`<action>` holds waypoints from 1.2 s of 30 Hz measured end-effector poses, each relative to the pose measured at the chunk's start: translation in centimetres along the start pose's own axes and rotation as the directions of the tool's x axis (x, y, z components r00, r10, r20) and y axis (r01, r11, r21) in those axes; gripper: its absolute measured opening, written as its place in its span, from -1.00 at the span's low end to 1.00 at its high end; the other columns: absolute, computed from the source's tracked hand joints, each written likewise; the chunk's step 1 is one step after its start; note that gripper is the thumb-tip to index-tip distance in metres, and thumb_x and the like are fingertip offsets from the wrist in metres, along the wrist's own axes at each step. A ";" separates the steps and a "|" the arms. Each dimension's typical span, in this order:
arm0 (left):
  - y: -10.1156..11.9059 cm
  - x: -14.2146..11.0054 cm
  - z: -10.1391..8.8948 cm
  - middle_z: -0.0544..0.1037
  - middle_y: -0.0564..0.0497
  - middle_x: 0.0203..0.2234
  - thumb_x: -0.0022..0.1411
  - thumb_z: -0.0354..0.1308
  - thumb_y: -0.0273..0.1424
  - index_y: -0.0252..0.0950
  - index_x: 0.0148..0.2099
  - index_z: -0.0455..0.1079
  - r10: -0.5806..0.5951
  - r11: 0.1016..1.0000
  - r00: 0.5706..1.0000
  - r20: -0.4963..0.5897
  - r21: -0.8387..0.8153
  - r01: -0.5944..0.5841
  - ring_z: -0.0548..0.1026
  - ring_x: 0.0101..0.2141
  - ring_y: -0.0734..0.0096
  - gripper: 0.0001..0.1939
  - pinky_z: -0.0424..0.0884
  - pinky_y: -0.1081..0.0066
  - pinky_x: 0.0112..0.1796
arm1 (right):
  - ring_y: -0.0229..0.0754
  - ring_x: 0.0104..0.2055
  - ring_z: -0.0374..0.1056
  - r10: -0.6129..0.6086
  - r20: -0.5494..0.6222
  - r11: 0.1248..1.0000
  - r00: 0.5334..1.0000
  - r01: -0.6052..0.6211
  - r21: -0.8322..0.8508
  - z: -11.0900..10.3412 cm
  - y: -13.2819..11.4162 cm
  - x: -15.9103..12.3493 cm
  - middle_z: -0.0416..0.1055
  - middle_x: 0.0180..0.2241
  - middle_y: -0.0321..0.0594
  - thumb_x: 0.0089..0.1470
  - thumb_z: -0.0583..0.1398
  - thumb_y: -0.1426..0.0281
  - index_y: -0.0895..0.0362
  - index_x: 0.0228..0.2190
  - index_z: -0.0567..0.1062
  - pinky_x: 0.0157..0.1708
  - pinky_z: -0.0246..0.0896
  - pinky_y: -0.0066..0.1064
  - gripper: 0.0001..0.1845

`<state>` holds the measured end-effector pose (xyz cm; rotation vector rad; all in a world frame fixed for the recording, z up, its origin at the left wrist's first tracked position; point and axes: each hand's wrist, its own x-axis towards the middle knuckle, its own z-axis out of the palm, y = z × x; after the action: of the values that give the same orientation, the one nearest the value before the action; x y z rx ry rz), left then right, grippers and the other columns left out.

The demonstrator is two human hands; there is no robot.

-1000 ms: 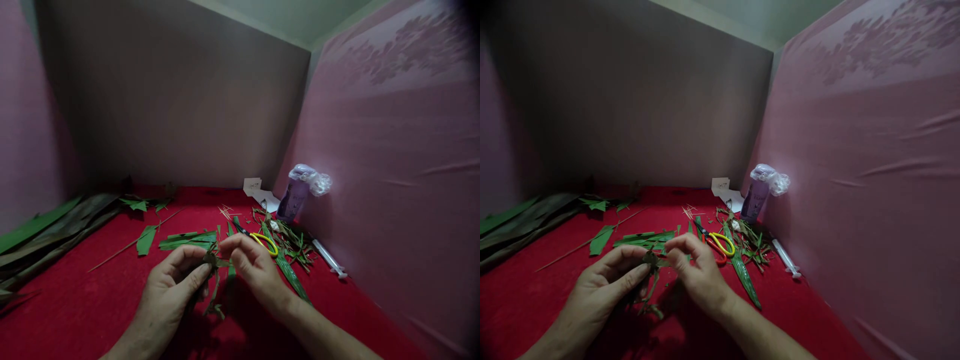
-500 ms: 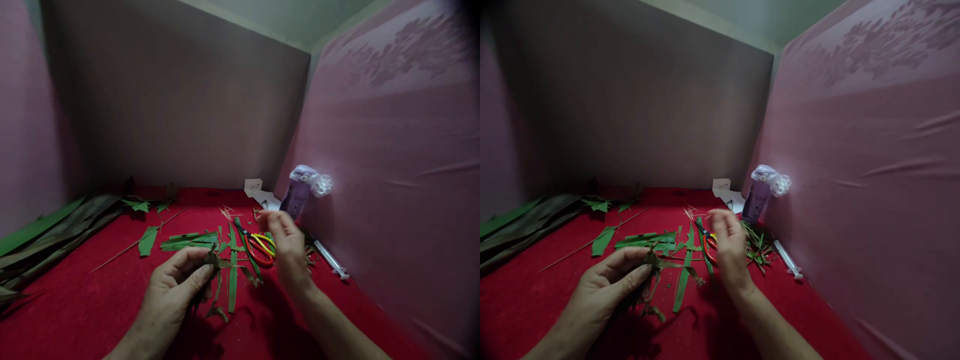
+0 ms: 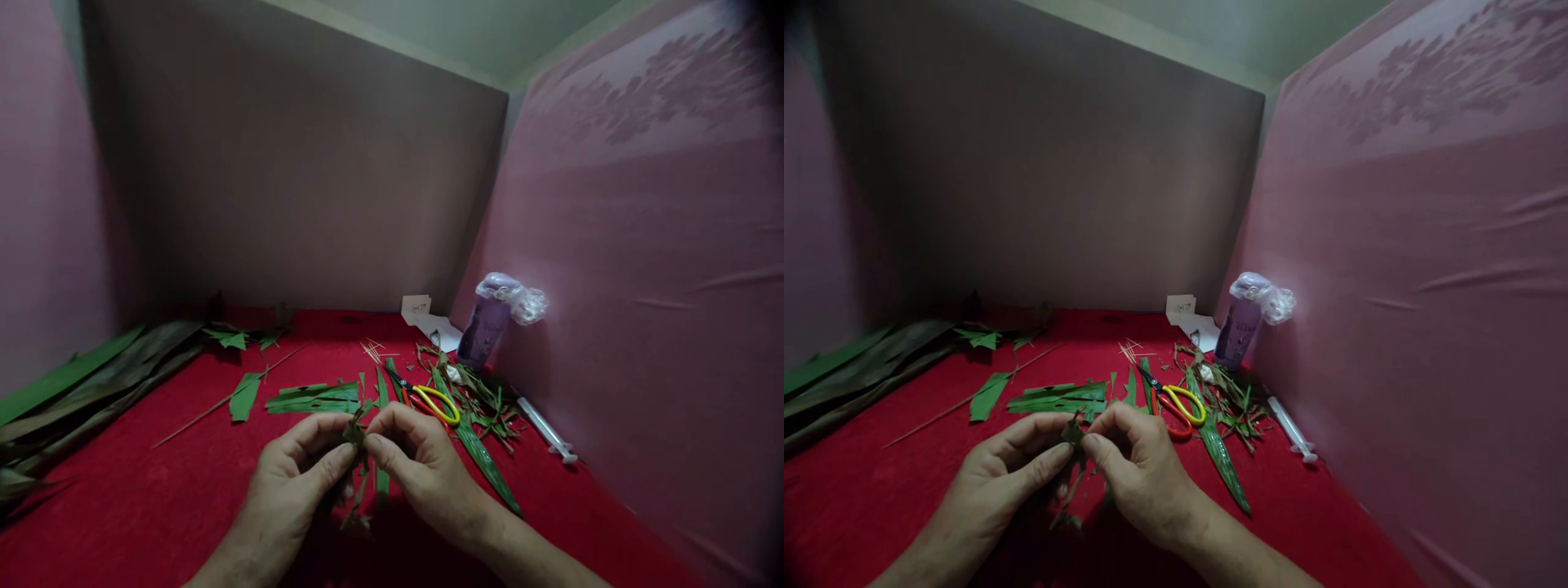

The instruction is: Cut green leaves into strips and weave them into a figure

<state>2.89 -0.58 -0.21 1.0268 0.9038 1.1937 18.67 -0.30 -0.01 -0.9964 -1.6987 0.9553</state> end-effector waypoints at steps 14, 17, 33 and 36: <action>-0.6 -0.2 0.1 0.54 0.09 -0.60 -0.10 0.36 -0.36 -0.29 -0.29 0.48 0.008 1.000 1.000 -0.025 -0.013 -0.008 0.37 -0.68 0.59 -0.74 0.30 0.59 -0.63 | -0.44 -0.66 -0.11 0.210 -0.013 0.938 0.978 -0.197 0.285 0.6 0.1 0.3 0.09 -0.70 -0.49 -0.10 0.27 0.21 0.16 -0.57 0.33 -0.66 -0.25 -0.53 -0.69; -0.5 -0.2 0.1 0.57 0.08 -0.56 -0.12 0.37 -0.37 -0.28 -0.31 0.50 0.018 1.000 1.000 0.013 -0.016 -0.017 0.41 -0.63 0.56 -0.74 0.35 0.57 -0.58 | -0.45 -0.68 -0.13 0.228 -0.035 0.924 0.973 -0.205 0.322 0.6 0.1 0.3 0.09 -0.73 -0.50 -0.13 0.30 0.22 0.16 -0.60 0.34 -0.67 -0.28 -0.53 -0.68; 0.1 -0.4 -0.1 0.49 0.08 -0.56 0.04 0.28 -0.26 -0.30 -0.37 0.47 -0.055 0.994 0.981 0.187 0.102 0.036 0.39 -0.57 0.55 -0.80 0.30 0.58 -0.53 | -0.50 -0.77 -0.12 0.332 0.038 0.847 0.942 -0.316 0.427 0.2 -0.3 0.4 0.09 -0.81 -0.54 -0.20 0.35 0.26 0.18 -0.63 0.35 -0.76 -0.32 -0.56 -0.68; 0.0 -0.6 0.0 0.46 0.11 -0.60 0.09 0.23 -0.26 -0.30 -0.37 0.47 -0.015 0.989 0.986 0.165 0.146 -0.009 0.35 -0.59 0.57 -0.81 0.27 0.60 -0.55 | -0.50 -0.76 -0.12 0.293 0.079 0.847 0.953 -0.297 0.441 0.2 0.0 0.4 0.09 -0.80 -0.54 -0.15 0.33 0.26 0.19 -0.59 0.37 -0.76 -0.30 -0.58 -0.70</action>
<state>2.76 -1.15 -0.23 1.2237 0.8702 1.0339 18.38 0.06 0.03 -0.9488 -1.2568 1.4789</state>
